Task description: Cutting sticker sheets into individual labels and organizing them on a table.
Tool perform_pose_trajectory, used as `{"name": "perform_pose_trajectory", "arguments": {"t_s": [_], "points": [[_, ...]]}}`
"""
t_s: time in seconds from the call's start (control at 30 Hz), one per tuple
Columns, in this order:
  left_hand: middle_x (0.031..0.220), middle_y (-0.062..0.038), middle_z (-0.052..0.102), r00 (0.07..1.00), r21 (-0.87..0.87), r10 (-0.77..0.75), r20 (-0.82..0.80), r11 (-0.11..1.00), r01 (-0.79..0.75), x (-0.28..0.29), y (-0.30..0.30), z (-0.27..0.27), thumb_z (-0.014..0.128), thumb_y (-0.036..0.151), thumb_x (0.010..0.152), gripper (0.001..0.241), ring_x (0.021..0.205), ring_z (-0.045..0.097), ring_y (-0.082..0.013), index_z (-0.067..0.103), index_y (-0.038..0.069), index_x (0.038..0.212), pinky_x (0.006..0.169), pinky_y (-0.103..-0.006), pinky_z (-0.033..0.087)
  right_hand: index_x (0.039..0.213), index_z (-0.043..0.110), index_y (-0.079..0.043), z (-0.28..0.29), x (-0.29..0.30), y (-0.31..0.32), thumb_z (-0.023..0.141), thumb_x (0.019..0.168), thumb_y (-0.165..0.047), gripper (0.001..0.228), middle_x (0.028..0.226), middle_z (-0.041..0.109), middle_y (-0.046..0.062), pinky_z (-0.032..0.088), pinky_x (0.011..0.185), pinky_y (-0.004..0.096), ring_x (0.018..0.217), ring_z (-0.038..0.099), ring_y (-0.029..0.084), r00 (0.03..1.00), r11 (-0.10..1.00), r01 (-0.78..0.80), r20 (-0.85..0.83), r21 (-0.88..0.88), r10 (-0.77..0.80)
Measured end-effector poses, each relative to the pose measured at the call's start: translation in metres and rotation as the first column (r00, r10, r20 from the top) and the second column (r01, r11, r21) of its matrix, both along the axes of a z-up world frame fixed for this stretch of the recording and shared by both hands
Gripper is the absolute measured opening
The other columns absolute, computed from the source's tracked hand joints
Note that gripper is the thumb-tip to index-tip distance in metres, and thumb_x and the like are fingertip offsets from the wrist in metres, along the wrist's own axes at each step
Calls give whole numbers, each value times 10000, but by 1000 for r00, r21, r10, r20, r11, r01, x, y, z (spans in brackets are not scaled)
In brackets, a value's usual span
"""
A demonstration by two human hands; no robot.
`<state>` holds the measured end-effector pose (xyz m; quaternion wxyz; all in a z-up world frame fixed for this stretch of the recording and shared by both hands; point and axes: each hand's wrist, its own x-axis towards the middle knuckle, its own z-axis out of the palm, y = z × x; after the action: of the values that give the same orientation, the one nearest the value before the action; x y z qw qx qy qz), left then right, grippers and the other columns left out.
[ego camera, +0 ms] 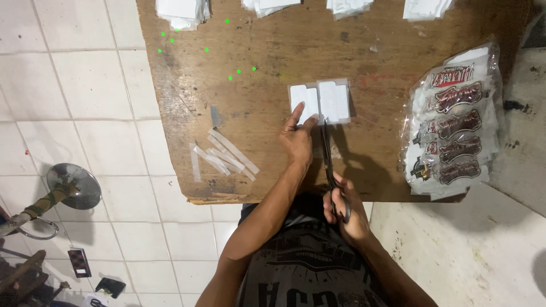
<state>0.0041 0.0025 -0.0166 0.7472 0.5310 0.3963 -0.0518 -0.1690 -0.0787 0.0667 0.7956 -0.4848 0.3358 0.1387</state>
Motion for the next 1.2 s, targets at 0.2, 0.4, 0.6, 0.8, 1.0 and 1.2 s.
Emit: {"name": "perform_pose_trajectory", "arguments": {"t_s": [0.2, 0.4, 0.6, 0.8, 1.0, 1.2], "points": [[1000, -40, 570, 996, 144, -82, -31, 986, 86, -2, 0, 15, 881, 58, 685, 577, 910, 536, -71, 740, 122, 1240, 882, -271, 505, 1442, 433, -28, 5, 27, 9, 577, 1021, -340, 543, 706, 585, 173, 393, 334, 241, 386, 569, 204, 1000, 998, 10, -9, -57, -10], [993, -30, 588, 996, 156, -87, -24, 984, 90, -3, -3, 14, 885, 68, 676, 570, 938, 518, -66, 744, 114, 1227, 907, -273, 487, 1441, 402, 32, -5, 28, 4, 615, 1007, -307, 591, 686, 558, 156, 393, 309, 239, 372, 563, 195, 1000, 1000, -7, -18, -30, 6], [941, -52, 580, 998, 101, -58, 13, 993, 57, -1, 0, 6, 879, 0, 669, 596, 813, 607, -56, 722, 64, 1241, 775, -240, 576, 1452, 442, 31, -6, 26, 5, 638, 985, -189, 553, 672, 535, 156, 396, 284, 247, 347, 555, 211, 999, 998, 0, -33, -65, -3], [974, -40, 592, 997, 144, -79, -4, 986, 79, -3, -3, 2, 891, 36, 660, 591, 935, 556, -82, 736, 76, 1229, 845, -298, 534, 1458, 454, 10, -13, 24, 6, 644, 978, -160, 544, 673, 518, 151, 397, 278, 236, 349, 552, 200, 999, 997, 24, -40, -73, -27], [966, -56, 561, 999, 63, -36, -40, 997, 39, 1, 3, 5, 874, -5, 659, 600, 804, 580, -77, 723, 48, 1237, 696, -246, 615, 1443, 481, 8, 3, 47, 11, 642, 979, -149, 516, 658, 506, 134, 358, 276, 207, 339, 533, 185, 995, 995, 92, -45, -42, -94], [951, -80, 556, 999, 17, -15, -43, 1000, 16, -1, 3, 9, 858, -39, 672, 596, 746, 624, -102, 703, 8, 1245, 681, -279, 657, 1438, 484, 4, -16, 46, 10, 664, 970, -187, 536, 643, 496, 121, 330, 268, 201, 336, 513, 170, 991, 992, 122, -53, -30, -123]]}}
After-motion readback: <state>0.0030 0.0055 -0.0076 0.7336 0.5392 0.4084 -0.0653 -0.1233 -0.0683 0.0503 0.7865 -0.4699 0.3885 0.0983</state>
